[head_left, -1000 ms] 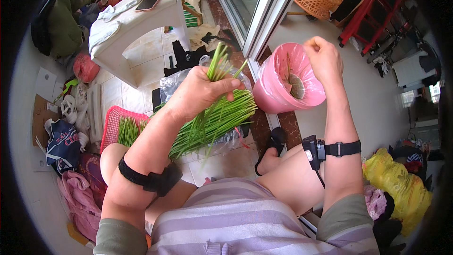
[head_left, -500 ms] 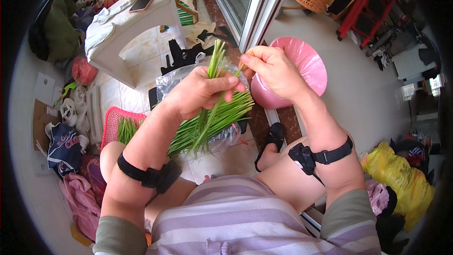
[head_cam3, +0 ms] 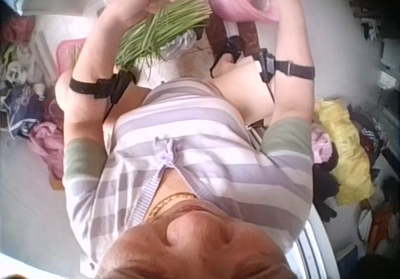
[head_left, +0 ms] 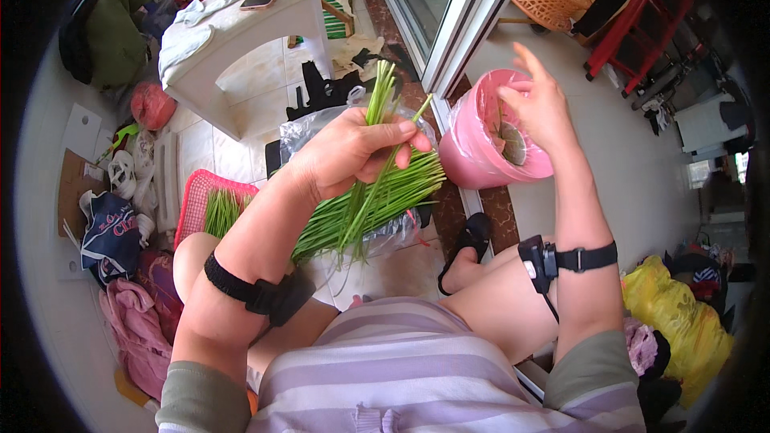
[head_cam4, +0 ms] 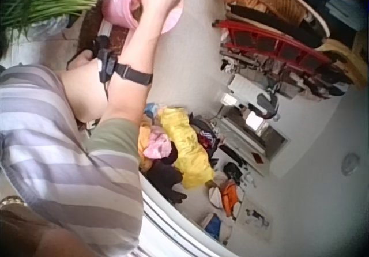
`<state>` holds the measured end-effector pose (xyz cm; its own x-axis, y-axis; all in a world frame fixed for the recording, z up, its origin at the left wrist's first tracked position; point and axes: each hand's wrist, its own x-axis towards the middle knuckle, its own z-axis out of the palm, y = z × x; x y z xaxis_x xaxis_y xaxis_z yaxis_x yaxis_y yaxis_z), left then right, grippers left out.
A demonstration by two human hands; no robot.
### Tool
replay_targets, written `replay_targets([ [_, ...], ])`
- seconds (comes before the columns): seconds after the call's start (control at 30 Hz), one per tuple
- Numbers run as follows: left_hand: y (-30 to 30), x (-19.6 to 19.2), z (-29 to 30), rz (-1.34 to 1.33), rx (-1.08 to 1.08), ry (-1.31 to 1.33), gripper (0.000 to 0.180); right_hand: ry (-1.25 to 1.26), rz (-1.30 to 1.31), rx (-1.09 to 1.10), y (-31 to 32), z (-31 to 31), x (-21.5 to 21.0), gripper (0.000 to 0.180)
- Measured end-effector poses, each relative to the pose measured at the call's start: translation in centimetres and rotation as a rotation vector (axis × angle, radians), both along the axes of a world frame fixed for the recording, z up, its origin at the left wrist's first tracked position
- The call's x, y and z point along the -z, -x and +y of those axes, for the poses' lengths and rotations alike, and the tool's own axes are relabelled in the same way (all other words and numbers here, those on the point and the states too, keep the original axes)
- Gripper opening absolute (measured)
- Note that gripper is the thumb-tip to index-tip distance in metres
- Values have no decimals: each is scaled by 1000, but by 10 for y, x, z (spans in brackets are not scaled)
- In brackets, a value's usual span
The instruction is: Clean and sort green chives by removing damaged ends and placing them into a basket.
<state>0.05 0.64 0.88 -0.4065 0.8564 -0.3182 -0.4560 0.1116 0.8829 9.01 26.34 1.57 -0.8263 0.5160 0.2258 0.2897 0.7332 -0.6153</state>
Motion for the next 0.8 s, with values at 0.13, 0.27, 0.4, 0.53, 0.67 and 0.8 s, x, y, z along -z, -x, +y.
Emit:
replay_targets([
  [0.13, 4, 8, -1, -75, 22, -17, 24, 460, 4, -392, 16, -56, 2, 26],
  [0.27, -1, 3, 6, -28, 29, 1, 22, 474, 59, -452, 14, -67, 3, 25],
  [0.4, 5, 4, 3, -7, 54, -23, 22, 440, 199, -149, 21, -53, 5, 26],
  [0.53, 16, 1, -6, -107, -119, -145, 21, 61, 70, 93, 20, -4, 5, 40],
  [0.67, 34, -7, -15, -85, -193, -260, 19, -7, 77, 17, 12, 10, 13, 28],
  [0.8, 44, -10, -26, -115, -246, -353, 17, 37, -59, -99, 12, -15, 10, 29],
])
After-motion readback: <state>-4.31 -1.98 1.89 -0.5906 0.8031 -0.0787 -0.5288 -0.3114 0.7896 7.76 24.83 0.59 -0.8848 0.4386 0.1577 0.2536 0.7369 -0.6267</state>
